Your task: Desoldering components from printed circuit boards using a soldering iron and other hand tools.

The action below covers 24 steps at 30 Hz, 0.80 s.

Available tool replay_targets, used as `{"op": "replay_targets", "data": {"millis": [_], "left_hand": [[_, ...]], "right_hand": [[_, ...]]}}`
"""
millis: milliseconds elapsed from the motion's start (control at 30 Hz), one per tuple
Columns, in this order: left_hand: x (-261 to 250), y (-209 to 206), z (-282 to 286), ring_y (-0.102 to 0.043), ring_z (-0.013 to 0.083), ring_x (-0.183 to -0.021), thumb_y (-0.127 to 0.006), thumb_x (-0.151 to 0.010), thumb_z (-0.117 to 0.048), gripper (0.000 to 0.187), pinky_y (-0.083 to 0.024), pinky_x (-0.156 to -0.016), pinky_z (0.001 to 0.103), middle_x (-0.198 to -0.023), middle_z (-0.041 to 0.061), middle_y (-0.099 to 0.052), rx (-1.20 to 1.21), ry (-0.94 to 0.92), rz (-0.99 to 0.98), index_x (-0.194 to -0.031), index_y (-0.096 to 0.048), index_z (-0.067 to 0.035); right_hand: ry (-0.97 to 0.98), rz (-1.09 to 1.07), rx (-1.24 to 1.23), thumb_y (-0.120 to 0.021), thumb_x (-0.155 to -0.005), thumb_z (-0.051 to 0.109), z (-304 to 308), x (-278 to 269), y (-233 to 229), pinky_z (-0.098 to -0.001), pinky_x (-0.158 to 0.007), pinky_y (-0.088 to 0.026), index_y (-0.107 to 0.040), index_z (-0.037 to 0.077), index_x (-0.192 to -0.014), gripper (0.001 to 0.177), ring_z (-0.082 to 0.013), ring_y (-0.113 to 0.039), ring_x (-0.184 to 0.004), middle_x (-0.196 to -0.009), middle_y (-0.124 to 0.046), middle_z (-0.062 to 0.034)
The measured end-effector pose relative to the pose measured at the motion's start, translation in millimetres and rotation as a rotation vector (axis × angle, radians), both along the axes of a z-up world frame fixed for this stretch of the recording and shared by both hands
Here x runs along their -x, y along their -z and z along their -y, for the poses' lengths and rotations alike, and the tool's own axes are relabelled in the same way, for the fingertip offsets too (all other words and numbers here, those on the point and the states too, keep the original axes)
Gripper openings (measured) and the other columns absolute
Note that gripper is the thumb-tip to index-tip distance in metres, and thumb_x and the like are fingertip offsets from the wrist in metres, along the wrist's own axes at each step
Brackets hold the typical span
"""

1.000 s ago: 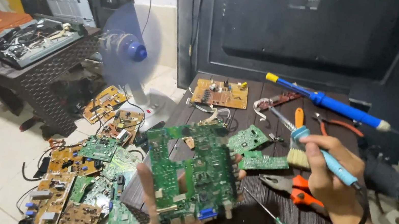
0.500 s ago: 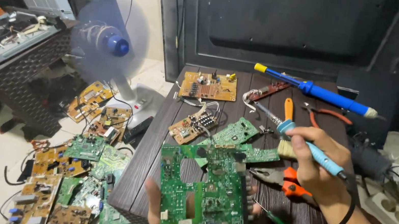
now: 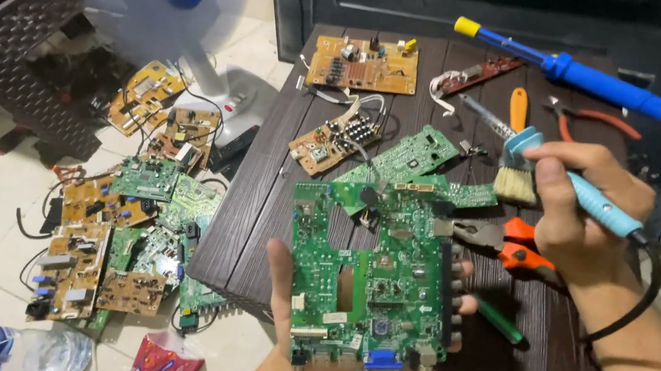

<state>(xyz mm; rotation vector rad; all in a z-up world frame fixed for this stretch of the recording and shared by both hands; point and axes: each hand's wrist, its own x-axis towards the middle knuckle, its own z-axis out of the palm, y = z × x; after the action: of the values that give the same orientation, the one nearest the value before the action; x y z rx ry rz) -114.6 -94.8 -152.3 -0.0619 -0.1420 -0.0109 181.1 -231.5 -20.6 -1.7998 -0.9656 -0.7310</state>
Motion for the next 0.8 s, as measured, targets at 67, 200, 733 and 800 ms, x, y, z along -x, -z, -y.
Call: {"op": "replay_targets", "data": {"millis": [67,200,733,800], "left_hand": [[-33,-21,-14,-0.055,0.0449,-0.134,-0.056,-0.085,-0.085,0.104,-0.044,-0.111,0.067,-0.148,0.024,-0.055,-0.005,-0.013,0.040,-0.156,-0.046,-0.011],[-95,-67,-36,-0.057,0.0411,-0.135,-0.056,-0.089,-0.085,0.097,-0.044,-0.114,0.065,-0.147,0.020,-0.058,-0.025,-0.026,0.115,-0.155,-0.048,-0.014],[-80,-17,-28,-0.046,0.0390,-0.145,-0.057,-0.115,-0.010,0.072,-0.038,-0.116,0.068,-0.161,0.025,-0.038,-0.527,-0.746,0.439,-0.166,-0.015,-0.038],[-87,-96,-31,-0.050,0.0386,-0.140,-0.049,-0.104,-0.040,0.072,-0.041,-0.116,0.062,-0.156,0.028,-0.042,-0.614,-0.521,0.305,-0.164,-0.017,-0.017]], "right_hand": [[-0.040,0.014,-0.027,-0.058,-0.111,0.006,-2,-3,-1,-0.0304,-0.068,-0.041,-0.074,-0.008,-0.108,0.022,-0.0201,-0.056,-0.070,-0.089,-0.068,-0.0147],[-0.044,0.016,-0.005,-0.057,-0.111,0.006,0,-4,-1,-0.0316,-0.068,-0.040,-0.073,-0.009,-0.108,0.022,-0.0205,-0.054,-0.069,-0.087,-0.066,-0.0146],[-0.045,-0.016,-0.017,-0.058,-0.108,0.007,-2,-2,-4,-0.0287,-0.062,-0.037,-0.073,-0.005,-0.105,0.019,-0.0173,-0.051,-0.063,-0.082,-0.065,-0.0117],[-0.036,-0.014,-0.033,-0.057,-0.108,0.008,-3,-4,-2,-0.0287,-0.063,-0.037,-0.073,-0.005,-0.104,0.021,-0.0173,-0.051,-0.063,-0.081,-0.065,-0.0113]]}}
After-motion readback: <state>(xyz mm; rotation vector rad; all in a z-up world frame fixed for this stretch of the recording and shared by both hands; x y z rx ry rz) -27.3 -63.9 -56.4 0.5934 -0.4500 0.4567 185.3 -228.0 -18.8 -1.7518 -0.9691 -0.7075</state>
